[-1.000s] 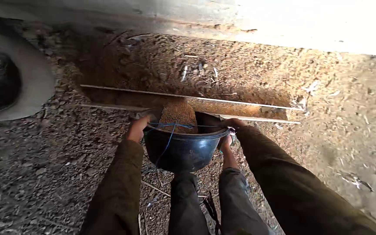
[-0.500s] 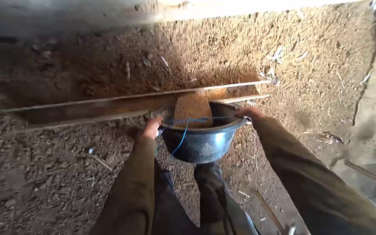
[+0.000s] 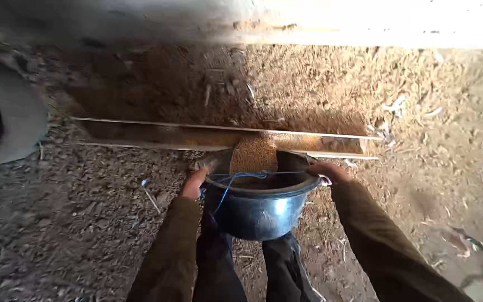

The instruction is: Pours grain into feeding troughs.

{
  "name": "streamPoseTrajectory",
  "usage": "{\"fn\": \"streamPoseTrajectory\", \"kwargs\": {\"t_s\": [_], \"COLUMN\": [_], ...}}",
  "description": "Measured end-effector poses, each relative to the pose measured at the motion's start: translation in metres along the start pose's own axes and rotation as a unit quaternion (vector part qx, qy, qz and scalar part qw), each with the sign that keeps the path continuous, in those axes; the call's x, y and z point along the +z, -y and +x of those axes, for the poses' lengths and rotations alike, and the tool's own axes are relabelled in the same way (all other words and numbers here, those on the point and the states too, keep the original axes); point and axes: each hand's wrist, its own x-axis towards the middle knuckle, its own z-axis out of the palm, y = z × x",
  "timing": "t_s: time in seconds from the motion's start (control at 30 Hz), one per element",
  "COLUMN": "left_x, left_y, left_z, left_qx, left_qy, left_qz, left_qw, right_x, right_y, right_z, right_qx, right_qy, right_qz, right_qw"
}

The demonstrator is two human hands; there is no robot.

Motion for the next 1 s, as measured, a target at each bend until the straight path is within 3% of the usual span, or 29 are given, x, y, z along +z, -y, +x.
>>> {"fn": "streamPoseTrajectory", "kwargs": {"t_s": [0.1,0.2,0.3,0.4,0.5,0.57,0.7,0.8,0.9,1.0], "left_x": [-0.046,-0.105,-0.145,-0.195,-0.208,-0.218,-0.191,-0.171,-0.128,-0.093], "left_y": [0.018,0.007,0.035,0.026,0.066,0.038,0.048,0.016,0.037,-0.002], "left_z": [0.005,0.032,0.044,0.073,0.094,0.082,0.071,0.059,0.048,0.039], "left_qx": [-0.018,-0.001,-0.019,0.014,-0.019,0.001,-0.024,0.001,-0.018,0.009], "left_qy": [-0.004,-0.038,-0.046,-0.068,-0.070,-0.066,-0.055,-0.047,-0.025,-0.012], "left_qz": [0.015,-0.014,-0.003,-0.020,-0.036,-0.039,-0.003,-0.005,0.020,0.005], "left_qw": [1.000,0.999,0.999,0.997,0.997,0.997,0.998,0.999,0.999,1.000], "right_x": [0.043,0.058,0.101,0.101,0.133,0.122,0.137,0.099,0.102,0.051], "right_y": [0.027,0.090,0.121,0.184,0.192,0.210,0.165,0.160,0.103,0.086], "right_z": [-0.002,-0.001,-0.010,-0.009,-0.005,-0.008,-0.006,-0.009,-0.009,-0.006], "right_qx": [-0.011,-0.047,-0.040,-0.088,-0.048,-0.064,-0.036,-0.047,-0.025,-0.037], "right_qy": [0.032,0.015,0.052,0.028,0.058,0.039,0.030,0.026,0.054,0.009], "right_qz": [0.005,0.004,-0.017,-0.028,-0.030,-0.021,-0.012,-0.015,-0.022,0.007], "right_qw": [0.999,0.999,0.998,0.995,0.997,0.997,0.999,0.998,0.998,0.999]}}
